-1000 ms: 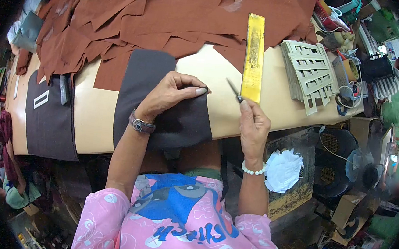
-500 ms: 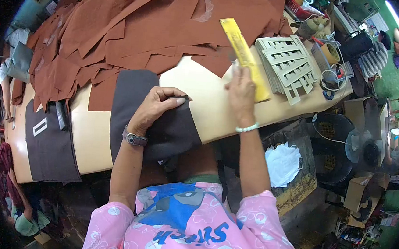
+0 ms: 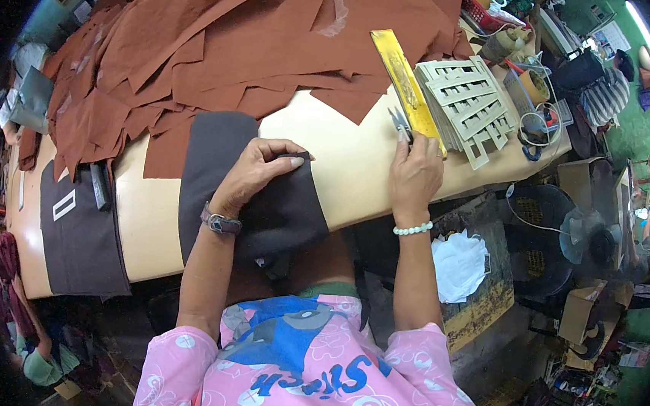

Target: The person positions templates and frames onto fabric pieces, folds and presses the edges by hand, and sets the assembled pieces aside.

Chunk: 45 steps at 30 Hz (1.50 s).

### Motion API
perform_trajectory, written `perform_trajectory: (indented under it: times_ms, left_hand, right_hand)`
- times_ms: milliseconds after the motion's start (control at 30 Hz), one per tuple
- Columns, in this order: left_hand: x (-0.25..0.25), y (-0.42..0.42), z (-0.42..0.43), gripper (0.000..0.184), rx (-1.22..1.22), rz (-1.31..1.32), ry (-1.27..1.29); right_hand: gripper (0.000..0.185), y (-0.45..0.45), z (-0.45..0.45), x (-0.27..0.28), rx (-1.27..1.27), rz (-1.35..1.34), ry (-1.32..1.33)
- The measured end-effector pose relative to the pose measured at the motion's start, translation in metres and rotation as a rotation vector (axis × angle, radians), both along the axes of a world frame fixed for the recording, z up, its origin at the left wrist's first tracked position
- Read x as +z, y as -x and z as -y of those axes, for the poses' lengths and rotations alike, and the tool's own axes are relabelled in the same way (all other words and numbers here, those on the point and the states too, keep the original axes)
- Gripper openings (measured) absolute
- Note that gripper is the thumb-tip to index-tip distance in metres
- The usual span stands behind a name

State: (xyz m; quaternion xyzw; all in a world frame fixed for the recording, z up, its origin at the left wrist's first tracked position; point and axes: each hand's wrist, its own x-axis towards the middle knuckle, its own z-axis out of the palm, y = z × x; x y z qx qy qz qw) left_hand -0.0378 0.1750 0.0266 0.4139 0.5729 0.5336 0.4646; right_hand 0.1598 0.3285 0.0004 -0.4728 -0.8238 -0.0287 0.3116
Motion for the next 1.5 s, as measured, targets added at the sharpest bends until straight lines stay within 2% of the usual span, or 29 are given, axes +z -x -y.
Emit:
perform_trajectory:
  times_ms: [167,267,333,367,400,500,533,633,667,733,767,800,867,933,967,1033,1100,1133,1267,1333,1433,1500]
  left_hand:
    - [0.003,-0.001,0.001,0.017,0.042,-0.039,-0.035]
    - [0.003,-0.004,-0.001,0.015,0.105,-0.130,-0.165]
    - [0.017,-0.013,-0.001,0.015,0.106,-0.214,-0.261]
    - [0.027,-0.017,0.001,0.015,0.111,-0.260,-0.306]
    - [0.038,-0.021,0.005,0.019,0.116,-0.348,-0.263]
    - [0.052,-0.022,0.025,0.027,0.601,-0.958,-0.441]
    - [0.055,-0.020,0.039,0.032,0.714,-0.981,-0.398]
    - [0.037,-0.007,0.087,0.043,0.950,-1.105,-0.035]
    - [0.025,-0.003,0.103,0.047,0.923,-1.190,0.082]
    - [0.004,-0.009,0.124,0.045,0.802,-1.165,0.218]
    - [-0.005,-0.012,0.132,0.044,0.737,-1.147,0.285]
    - [-0.013,-0.020,0.131,0.034,0.810,-1.245,0.173]
    - [-0.019,-0.028,0.127,0.027,0.810,-1.144,0.131]
    - [-0.020,-0.029,0.123,0.016,0.835,-1.120,0.080]
    - [-0.018,-0.031,0.123,0.015,0.853,-0.899,0.112]
    - [-0.005,-0.033,0.124,0.015,0.866,-0.457,0.166]
    - [-0.001,-0.032,0.128,0.019,0.831,0.061,-0.007]
    - [0.000,-0.030,0.131,0.021,0.801,0.315,-0.098]
    - [-0.008,-0.035,0.133,0.026,0.745,0.387,-0.134]
    - [-0.016,-0.038,0.131,0.025,0.751,0.343,-0.131]
    - [-0.018,-0.039,0.137,0.023,0.789,0.277,-0.135]
    - [-0.003,-0.033,0.148,0.027,0.769,0.182,-0.089]
  right_hand:
    - [0.036,0.002,0.010,0.005,-0.018,-0.011,-0.094]
    - [0.039,0.010,0.041,0.028,0.294,-0.350,0.217]
    - [0.036,0.023,0.078,0.038,0.589,-0.595,0.674]
    - [0.029,0.031,0.093,0.028,0.647,-0.699,0.976]
    - [0.026,0.036,0.098,0.027,0.676,-0.652,0.919]
    - [0.017,0.055,0.099,0.047,0.670,-0.655,0.733]
    - [0.015,0.062,0.096,0.051,0.660,-0.726,0.670]
    - [0.026,0.065,0.082,0.051,0.583,-0.501,0.298]
    - [0.030,0.064,0.079,0.043,0.545,-0.439,0.320]
    - [0.040,0.063,0.071,0.020,0.484,-0.351,0.421]
    - [0.041,0.063,0.070,0.010,0.465,-0.315,0.288]
    - [0.043,0.064,0.072,0.007,0.442,-0.279,0.154]
    - [0.044,0.066,0.077,0.014,0.414,-0.212,-0.110]
    - [0.041,0.069,0.090,0.023,0.503,-0.294,-0.082]
    - [0.039,0.070,0.100,0.027,0.547,-0.334,-0.065]
    - [0.030,0.072,0.131,0.033,0.716,-0.546,0.510]
    - [0.026,0.078,0.154,0.019,0.757,-0.784,1.117]
    - [0.025,0.079,0.161,0.015,0.754,-0.752,1.080]
    - [0.023,0.085,0.181,0.019,0.763,-0.635,0.981]
    - [0.020,0.088,0.185,0.015,0.810,-0.591,0.911]
    - [0.019,0.092,0.194,0.020,0.796,-0.589,1.063]
    - [0.012,0.094,0.190,0.024,0.830,-0.722,1.292]
